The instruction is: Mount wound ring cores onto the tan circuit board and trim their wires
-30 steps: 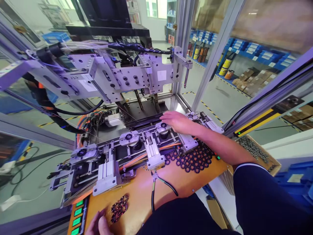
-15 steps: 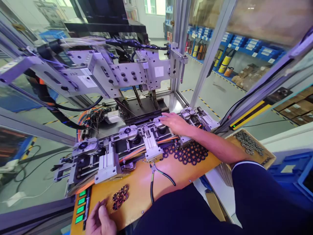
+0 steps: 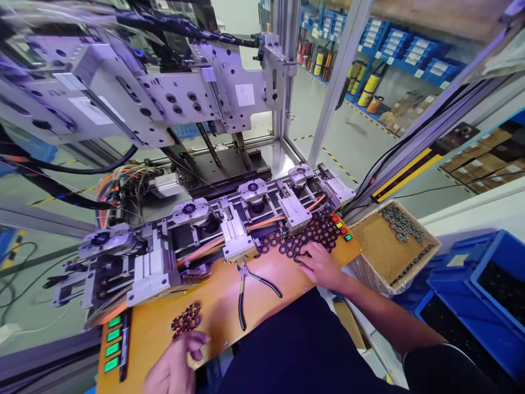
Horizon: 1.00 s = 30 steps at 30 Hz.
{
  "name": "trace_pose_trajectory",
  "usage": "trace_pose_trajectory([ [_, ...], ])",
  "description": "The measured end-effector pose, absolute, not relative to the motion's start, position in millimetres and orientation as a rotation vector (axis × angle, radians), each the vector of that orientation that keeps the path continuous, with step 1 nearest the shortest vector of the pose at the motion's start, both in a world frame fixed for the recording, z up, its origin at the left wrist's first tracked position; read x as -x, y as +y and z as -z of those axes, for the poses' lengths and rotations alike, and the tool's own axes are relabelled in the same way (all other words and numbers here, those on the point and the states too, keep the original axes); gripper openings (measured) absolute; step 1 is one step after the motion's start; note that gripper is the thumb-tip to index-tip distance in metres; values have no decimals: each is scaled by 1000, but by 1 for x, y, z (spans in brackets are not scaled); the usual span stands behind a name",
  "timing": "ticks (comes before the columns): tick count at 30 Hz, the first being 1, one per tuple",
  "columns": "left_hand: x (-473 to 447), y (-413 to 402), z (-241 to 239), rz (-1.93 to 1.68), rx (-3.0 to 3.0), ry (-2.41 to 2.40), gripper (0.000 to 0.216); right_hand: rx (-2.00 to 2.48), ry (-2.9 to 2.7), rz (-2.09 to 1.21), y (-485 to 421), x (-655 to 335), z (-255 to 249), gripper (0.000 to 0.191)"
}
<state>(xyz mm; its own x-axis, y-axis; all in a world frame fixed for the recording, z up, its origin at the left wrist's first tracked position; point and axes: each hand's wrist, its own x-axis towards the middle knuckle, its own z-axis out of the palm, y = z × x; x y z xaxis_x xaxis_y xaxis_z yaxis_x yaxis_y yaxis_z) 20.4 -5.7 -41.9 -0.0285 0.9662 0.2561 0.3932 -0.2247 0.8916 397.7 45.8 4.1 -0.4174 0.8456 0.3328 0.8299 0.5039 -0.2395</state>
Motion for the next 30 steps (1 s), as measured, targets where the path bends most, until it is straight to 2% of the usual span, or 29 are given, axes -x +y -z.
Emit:
trace_pose_trajectory([
  [2,-45,6,24,-1245,-1760,1332,7,1430,-2366,-41,48,-398,7,10],
  [3,-56,13,16,-1255,-1777,1247,6,1435,-2370,-38,49,-397,8,6],
  [5,-77,25,4,-1177,-1790,1084,18,1411,-2347,-61,49,-391,4,9],
  [7,-94,34,-4,-1024,-1702,995,17,1349,-2253,-161,44,-380,-8,11],
  [10,-115,40,-13,-754,-1368,833,31,1201,-2012,-426,32,-353,-32,11],
  [13,-126,39,-15,-741,-1209,694,58,1071,-1845,-643,22,-322,-48,14],
  [14,-126,38,-16,-768,-1195,698,61,1045,-1809,-701,21,-314,-51,16],
  [19,-117,33,-19,-960,-1300,891,38,982,-1705,-962,29,-293,-48,16],
  [23,-108,30,-23,-1131,-1535,997,29,998,-1692,-1064,31,-284,-45,10],
  [27,-109,33,-20,-1209,-1626,1084,29,960,-1761,-1045,50,-289,-58,8],
  [30,-131,54,-10,-1212,-1614,1194,33,951,-1892,-860,96,-324,-83,8],
])
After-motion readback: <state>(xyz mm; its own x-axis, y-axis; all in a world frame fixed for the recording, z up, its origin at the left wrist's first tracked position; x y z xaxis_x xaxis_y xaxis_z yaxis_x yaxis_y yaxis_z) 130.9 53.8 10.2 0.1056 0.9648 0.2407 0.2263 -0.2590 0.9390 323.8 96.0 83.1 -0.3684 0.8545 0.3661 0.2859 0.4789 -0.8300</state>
